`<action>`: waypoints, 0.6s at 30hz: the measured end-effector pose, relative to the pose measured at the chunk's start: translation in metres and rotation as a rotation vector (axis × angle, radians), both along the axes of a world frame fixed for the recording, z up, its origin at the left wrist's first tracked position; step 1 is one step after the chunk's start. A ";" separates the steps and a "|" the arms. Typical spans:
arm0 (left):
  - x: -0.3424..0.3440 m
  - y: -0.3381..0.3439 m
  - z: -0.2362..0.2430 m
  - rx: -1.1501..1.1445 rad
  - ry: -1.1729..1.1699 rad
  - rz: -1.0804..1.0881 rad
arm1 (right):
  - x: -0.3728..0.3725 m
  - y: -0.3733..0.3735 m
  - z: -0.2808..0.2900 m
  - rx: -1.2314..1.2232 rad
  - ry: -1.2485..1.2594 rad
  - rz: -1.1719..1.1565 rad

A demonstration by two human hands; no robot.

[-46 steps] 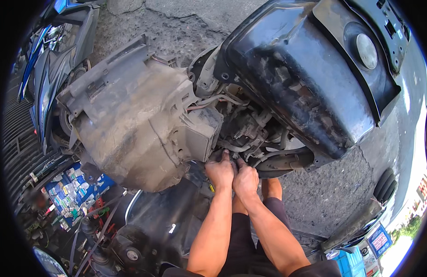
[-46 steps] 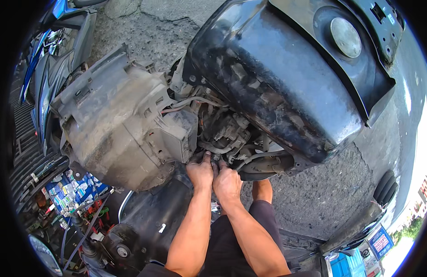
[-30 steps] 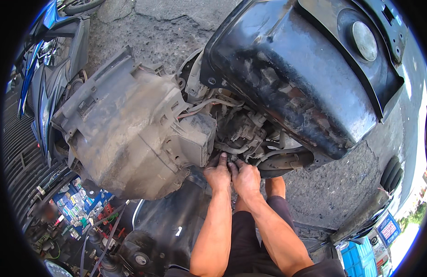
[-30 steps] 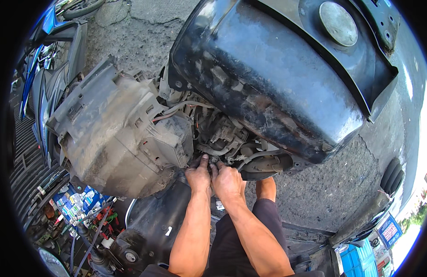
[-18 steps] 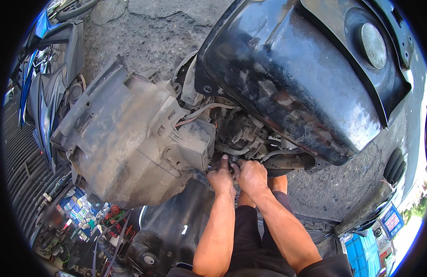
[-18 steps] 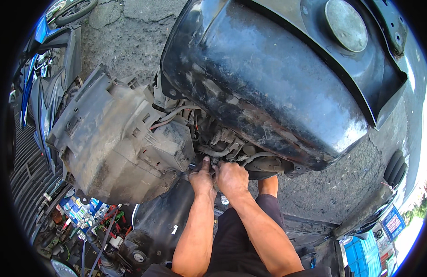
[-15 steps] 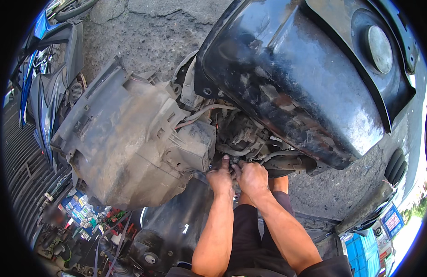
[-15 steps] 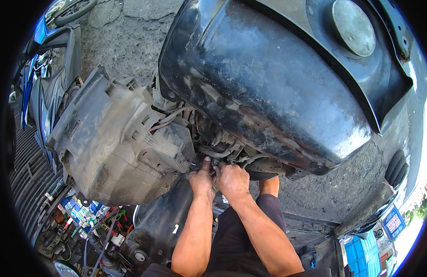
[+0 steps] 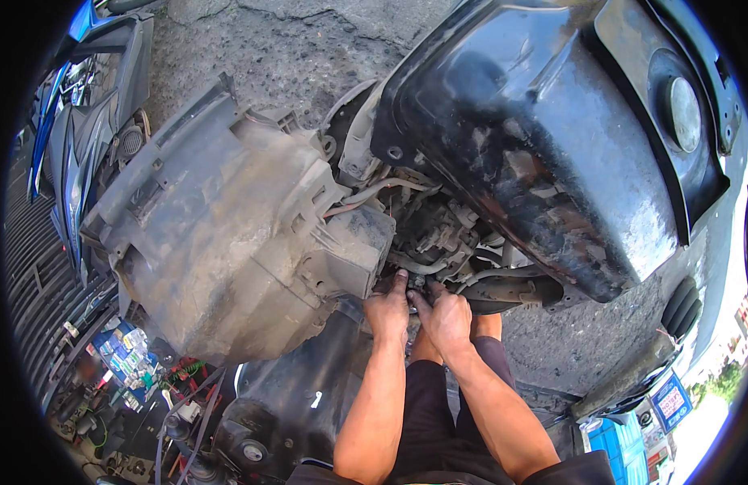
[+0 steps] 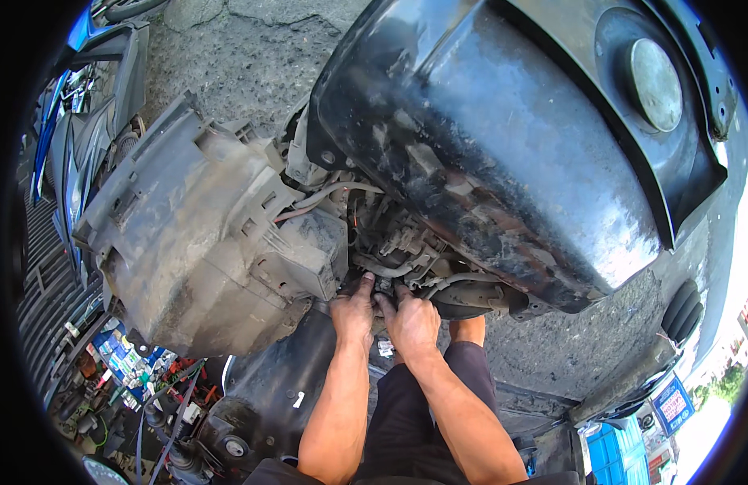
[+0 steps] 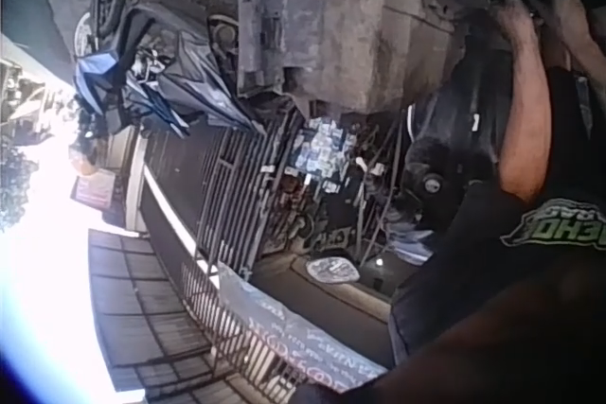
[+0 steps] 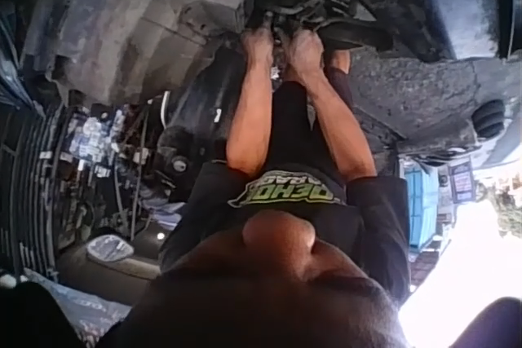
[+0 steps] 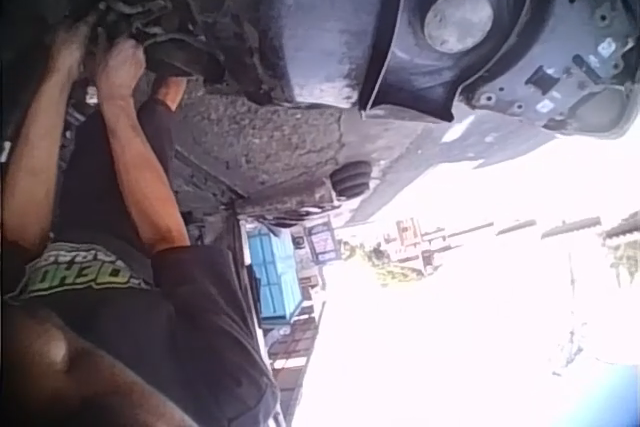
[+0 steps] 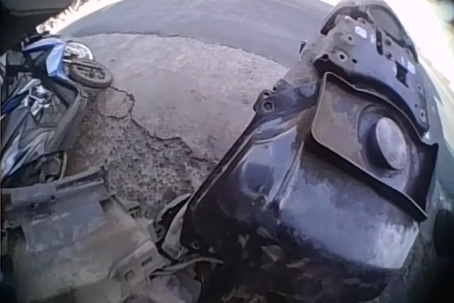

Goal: Repairing and servicing various components of a motorcycle engine and chassis.

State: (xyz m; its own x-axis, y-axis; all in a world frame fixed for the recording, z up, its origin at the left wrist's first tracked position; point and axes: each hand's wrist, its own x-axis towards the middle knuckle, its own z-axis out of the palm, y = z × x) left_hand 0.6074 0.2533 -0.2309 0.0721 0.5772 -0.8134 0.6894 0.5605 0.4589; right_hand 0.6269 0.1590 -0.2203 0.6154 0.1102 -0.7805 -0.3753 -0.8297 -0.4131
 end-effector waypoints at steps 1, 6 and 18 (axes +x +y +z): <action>-0.001 0.002 -0.004 -0.004 0.003 0.002 | 0.001 0.003 0.000 -0.004 0.003 0.002; -0.006 0.006 -0.006 -0.060 0.069 -0.035 | -0.003 0.004 -0.003 0.013 -0.001 -0.132; 0.001 0.003 -0.004 -0.058 0.044 0.000 | -0.014 -0.007 -0.009 0.159 0.108 -0.420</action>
